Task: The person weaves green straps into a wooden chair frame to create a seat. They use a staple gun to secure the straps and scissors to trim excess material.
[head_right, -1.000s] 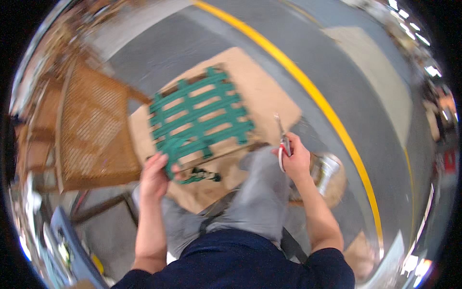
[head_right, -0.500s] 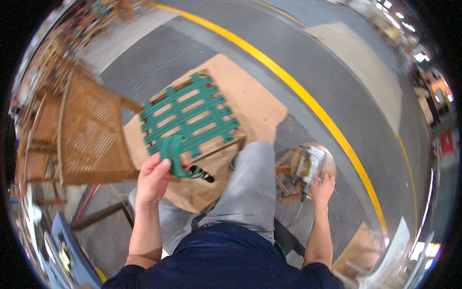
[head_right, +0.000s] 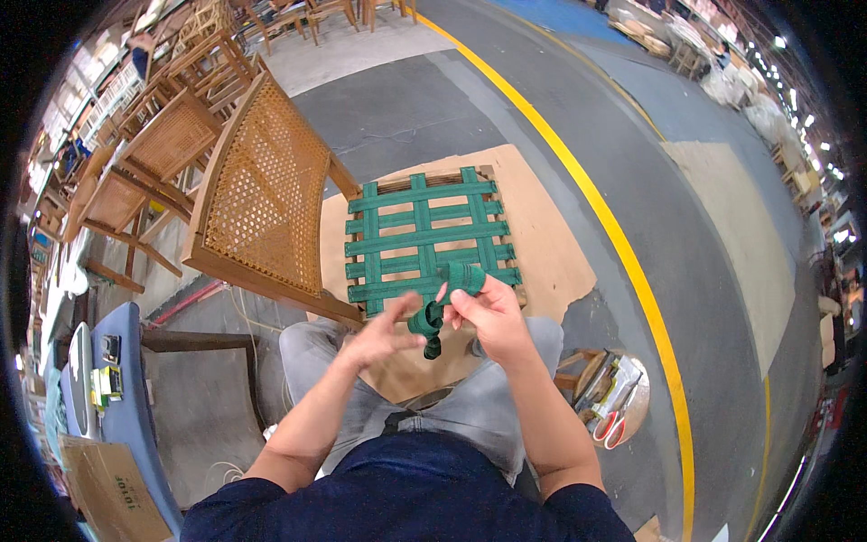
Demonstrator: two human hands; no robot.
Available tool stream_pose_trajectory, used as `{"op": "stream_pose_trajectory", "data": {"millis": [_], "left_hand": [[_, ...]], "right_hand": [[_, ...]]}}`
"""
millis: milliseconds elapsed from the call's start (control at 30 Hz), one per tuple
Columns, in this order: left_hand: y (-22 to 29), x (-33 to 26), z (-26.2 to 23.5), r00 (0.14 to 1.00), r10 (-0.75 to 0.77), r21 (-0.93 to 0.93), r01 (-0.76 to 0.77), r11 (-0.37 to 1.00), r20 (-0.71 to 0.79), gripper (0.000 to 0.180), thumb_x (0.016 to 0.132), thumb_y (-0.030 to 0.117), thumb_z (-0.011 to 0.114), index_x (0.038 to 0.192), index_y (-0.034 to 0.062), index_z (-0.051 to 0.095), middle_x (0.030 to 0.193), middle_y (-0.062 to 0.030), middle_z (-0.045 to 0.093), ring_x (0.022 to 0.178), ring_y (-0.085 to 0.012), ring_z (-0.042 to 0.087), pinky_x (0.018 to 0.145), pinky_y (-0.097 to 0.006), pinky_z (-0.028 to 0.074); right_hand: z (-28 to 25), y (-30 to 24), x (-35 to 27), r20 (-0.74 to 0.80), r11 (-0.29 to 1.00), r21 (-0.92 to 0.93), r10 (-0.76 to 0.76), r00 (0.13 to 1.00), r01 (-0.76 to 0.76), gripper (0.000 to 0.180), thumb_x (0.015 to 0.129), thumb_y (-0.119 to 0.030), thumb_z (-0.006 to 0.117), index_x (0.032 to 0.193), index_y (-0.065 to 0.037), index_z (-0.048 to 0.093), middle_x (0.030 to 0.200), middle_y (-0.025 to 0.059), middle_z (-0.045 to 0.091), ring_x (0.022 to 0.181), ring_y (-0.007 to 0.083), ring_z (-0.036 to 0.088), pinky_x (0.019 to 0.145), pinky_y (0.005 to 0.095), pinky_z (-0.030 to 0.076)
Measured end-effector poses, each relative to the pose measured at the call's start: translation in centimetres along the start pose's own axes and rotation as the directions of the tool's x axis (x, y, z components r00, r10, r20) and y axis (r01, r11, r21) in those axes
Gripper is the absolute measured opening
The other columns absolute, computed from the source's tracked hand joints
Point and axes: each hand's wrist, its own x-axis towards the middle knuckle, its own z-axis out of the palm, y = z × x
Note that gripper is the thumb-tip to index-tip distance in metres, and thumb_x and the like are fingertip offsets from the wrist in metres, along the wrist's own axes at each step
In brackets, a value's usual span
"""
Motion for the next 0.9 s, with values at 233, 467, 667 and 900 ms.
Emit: {"op": "stream_pose_trajectory", "data": {"millis": [233, 467, 667, 900], "left_hand": [[-3.0, -2.3, 1.2, 0.972, 0.024, -0.731, 0.158, 0.663, 0.232, 0.039, 0.108, 0.018, 0.061, 0.144, 0.0038, 0.058, 0.103, -0.0051, 0.075, 0.107, -0.0212, 0.070, 0.111, -0.044, 0.048], [3.2, -4.4, -1.6, 0.993, 0.098, -0.913, 0.021, 0.408, 0.067, 0.038, 0.109, 0.013, 0.057, 0.145, 0.0060, 0.055, 0.087, -0.0033, 0.071, 0.078, -0.0217, 0.073, 0.086, -0.047, 0.063], [1.7, -6.2, 0.3, 0.985, -0.162, -0.504, 0.172, 0.846, 0.063, 0.019, 0.109, 0.014, 0.058, 0.122, 0.0023, 0.065, 0.093, -0.0044, 0.072, 0.076, -0.0136, 0.070, 0.065, -0.031, 0.060], [-2.6, -8.3, 2.3, 0.947, -0.231, -0.263, 0.286, 0.921, 0.222, 0.019, 0.109, 0.015, 0.060, 0.120, 0.0005, 0.065, 0.095, -0.0036, 0.074, 0.086, -0.0122, 0.069, 0.079, -0.031, 0.057]], "right_hand": [[-4.0, 0.6, -1.7, -0.145, 0.887, 0.440, -0.084, 0.986, 0.140, 0.026, 0.111, -0.022, 0.052, 0.128, -0.006, 0.064, 0.116, 0.0093, 0.070, 0.095, 0.0245, 0.067, 0.087, 0.0397, 0.053], [-8.8, 7.6, -5.5, -0.285, 0.800, 0.555, 0.440, 0.851, -0.228, 0.052, 0.112, -0.052, 0.042, 0.121, -0.006, 0.065, 0.117, 0.0091, 0.070, 0.100, 0.0250, 0.066, 0.088, 0.0427, 0.053], [3.0, 9.1, -2.6, 0.230, 0.624, 0.481, 0.587, 0.776, -0.616, 0.051, 0.112, -0.051, 0.047, 0.121, -0.005, 0.067, 0.111, 0.0088, 0.071, 0.100, 0.0239, 0.068, 0.091, 0.0422, 0.055], [1.4, 6.7, 2.2, -0.089, 0.802, 0.488, 0.439, 0.894, -0.345, 0.020, 0.108, -0.023, 0.063, 0.113, -0.003, 0.065, 0.102, 0.0063, 0.070, 0.095, 0.0209, 0.067, 0.090, 0.0380, 0.055]]}}
